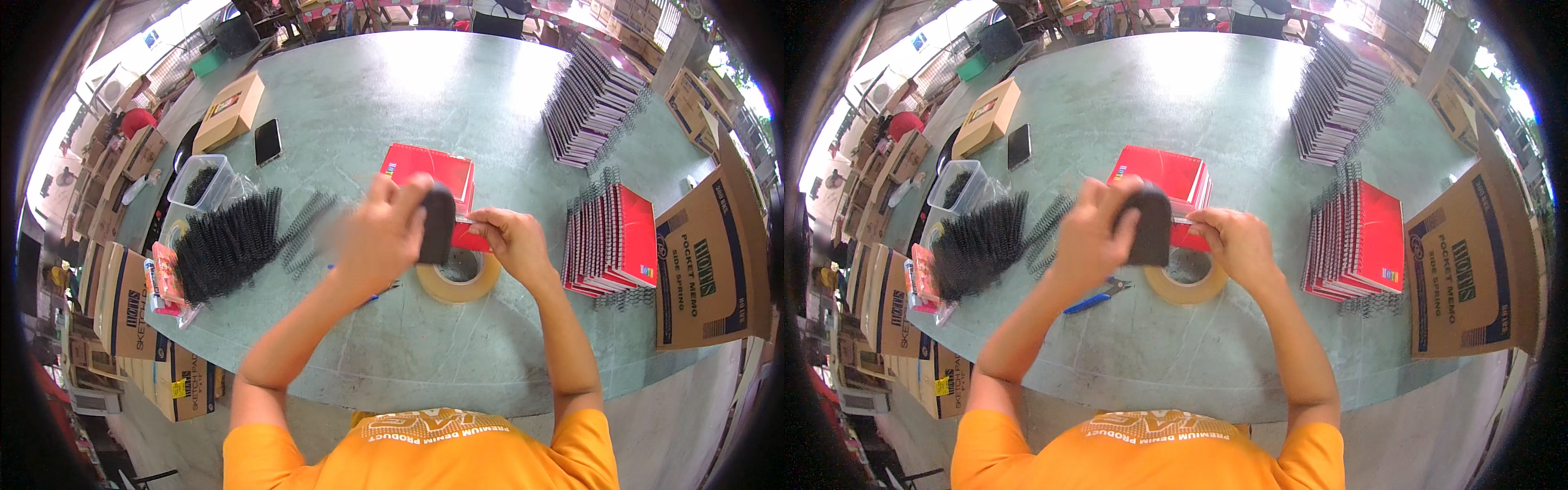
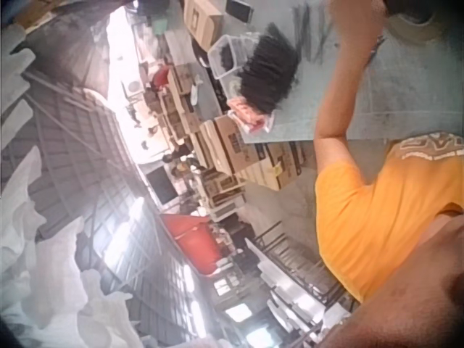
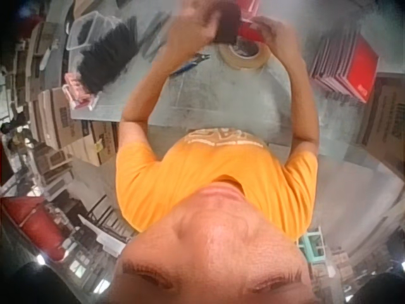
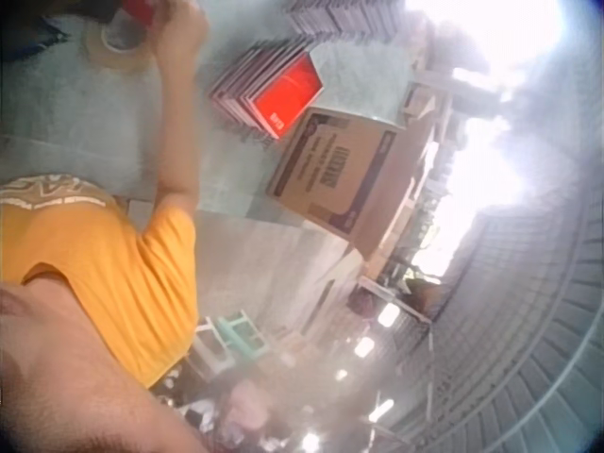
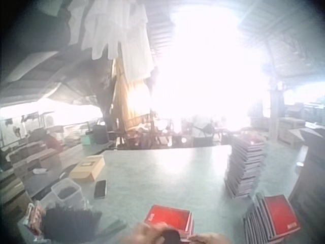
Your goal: The person threads a wire spiral through the punched holes of a stack of notebooks, uses pliers to cut the excess wire, and then stacks the finished notebook on a pile.
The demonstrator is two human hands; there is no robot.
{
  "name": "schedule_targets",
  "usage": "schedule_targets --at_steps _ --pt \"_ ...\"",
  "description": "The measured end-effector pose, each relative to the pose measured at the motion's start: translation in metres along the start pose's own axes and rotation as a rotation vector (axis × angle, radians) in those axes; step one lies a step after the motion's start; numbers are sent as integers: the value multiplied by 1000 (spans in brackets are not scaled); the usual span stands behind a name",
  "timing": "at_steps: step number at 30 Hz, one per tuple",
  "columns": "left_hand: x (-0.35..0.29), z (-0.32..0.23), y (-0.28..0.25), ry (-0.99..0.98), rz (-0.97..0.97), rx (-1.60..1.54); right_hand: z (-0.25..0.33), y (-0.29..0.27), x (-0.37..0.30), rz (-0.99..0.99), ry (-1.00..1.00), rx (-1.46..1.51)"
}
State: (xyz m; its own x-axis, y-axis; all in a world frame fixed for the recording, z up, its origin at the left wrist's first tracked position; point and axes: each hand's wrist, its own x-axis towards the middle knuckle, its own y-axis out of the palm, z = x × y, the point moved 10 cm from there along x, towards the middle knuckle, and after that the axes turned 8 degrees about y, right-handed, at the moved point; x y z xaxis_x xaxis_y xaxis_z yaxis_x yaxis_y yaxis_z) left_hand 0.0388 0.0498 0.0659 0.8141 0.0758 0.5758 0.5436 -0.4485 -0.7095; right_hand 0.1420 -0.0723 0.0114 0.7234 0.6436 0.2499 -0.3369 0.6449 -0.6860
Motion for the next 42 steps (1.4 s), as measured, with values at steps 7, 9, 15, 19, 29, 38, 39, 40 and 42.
schedule_targets --at_steps 7,9,15,19,29,38,39,40,42 --pt "8 5 13 -10 57 -111 1 -6 -5 -73 -39 -120" --pt "-26 -21 53 87 391 -246 5 -6 -9 -101 -87 -259" --pt "-67 -54 81 195 439 -206 19 2 -15 -239 -68 -396" --pt "0 -36 23 325 5 196 12 2 -20 -224 -9 -368" --pt "9 3 41 222 147 173 16 -2 -17 -405 1 -251" --pt "11 9 47 220 156 148 13 -4 -16 -377 2 -163" --pt "10 12 47 203 195 133 14 -4 -16 -381 2 -146" --pt "11 13 50 191 230 113 14 -4 -15 -369 1 -166" --pt "11 12 48 182 211 77 15 -2 -15 -345 -1 -202"
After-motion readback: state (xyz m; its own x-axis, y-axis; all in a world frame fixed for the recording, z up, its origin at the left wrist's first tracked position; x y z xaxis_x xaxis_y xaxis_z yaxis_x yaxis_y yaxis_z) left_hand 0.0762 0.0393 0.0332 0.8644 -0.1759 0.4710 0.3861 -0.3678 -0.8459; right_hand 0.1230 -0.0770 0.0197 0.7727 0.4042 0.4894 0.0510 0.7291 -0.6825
